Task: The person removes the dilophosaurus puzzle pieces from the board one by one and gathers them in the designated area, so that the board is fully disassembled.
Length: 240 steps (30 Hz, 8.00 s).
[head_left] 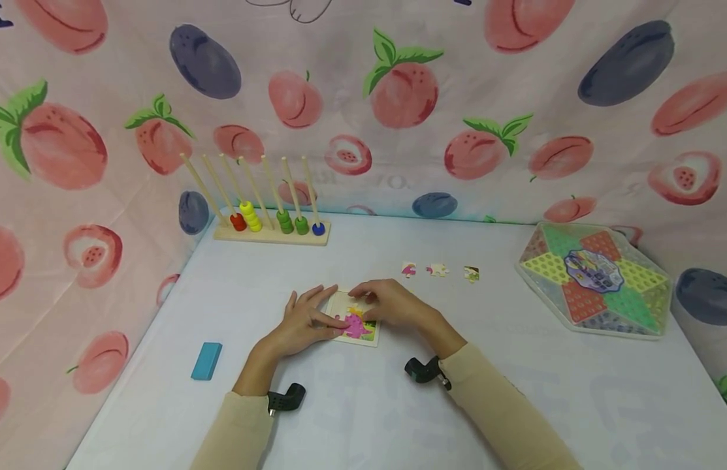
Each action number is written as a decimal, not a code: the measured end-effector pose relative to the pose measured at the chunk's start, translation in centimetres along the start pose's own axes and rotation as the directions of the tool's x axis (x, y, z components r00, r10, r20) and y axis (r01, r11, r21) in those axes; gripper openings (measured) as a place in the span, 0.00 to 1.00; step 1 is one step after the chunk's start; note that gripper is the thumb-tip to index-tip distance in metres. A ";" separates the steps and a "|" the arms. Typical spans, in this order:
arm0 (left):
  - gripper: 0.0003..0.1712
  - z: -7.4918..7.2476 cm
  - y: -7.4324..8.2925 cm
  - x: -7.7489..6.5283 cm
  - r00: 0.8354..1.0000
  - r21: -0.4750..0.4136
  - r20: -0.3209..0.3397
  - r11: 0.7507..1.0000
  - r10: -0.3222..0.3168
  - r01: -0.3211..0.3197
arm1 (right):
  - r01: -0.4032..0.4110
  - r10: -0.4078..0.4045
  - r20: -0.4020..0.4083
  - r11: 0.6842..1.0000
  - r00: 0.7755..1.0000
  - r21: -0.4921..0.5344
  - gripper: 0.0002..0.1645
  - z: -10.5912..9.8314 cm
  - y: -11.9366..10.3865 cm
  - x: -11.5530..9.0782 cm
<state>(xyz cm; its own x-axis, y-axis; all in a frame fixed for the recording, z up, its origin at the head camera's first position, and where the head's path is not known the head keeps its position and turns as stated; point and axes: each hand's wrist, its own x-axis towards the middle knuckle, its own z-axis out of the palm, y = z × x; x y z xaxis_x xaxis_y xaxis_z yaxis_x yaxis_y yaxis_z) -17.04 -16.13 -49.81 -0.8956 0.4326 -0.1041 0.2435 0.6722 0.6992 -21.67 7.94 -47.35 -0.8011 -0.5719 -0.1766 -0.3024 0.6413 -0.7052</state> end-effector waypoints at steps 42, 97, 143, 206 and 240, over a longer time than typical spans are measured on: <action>0.09 0.1 -0.2 -0.5 0.999 -0.015 -0.020 0.999 0.032 -0.032 | 0.047 -0.050 -0.057 0.998 0.997 -0.048 0.08 1.4 -0.7 -0.2; 0.10 0.2 -0.1 -0.1 0.999 -0.007 -0.031 1.000 0.031 -0.031 | -0.067 0.115 -0.209 0.973 0.971 0.222 0.12 0.4 1.0 -0.4; 0.11 0.4 -0.4 0.0 0.998 -0.023 -0.042 0.999 0.048 -0.049 | -0.307 0.403 -0.294 0.895 0.867 0.324 0.15 -7.4 8.0 -8.2; 0.11 0.5 -0.3 -0.2 0.998 -0.034 -0.049 0.999 0.038 -0.040 | -0.394 0.360 -0.373 0.919 0.855 -0.015 0.13 -5.2 7.6 -6.8; 0.11 0.6 -0.4 -0.1 0.998 -0.010 -0.046 0.999 0.048 -0.049 | -0.247 0.249 -0.330 0.968 0.910 0.051 0.24 -6.0 5.5 -5.2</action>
<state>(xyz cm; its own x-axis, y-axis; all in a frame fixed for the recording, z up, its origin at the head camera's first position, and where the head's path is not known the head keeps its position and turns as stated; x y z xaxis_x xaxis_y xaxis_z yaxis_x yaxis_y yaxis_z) -16.84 -16.12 -50.49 -0.8988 0.4368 -0.0376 0.2832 0.6440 0.7107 -22.23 17.53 -46.22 -0.9753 -0.1918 -0.1099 -0.0687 0.7355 -0.6740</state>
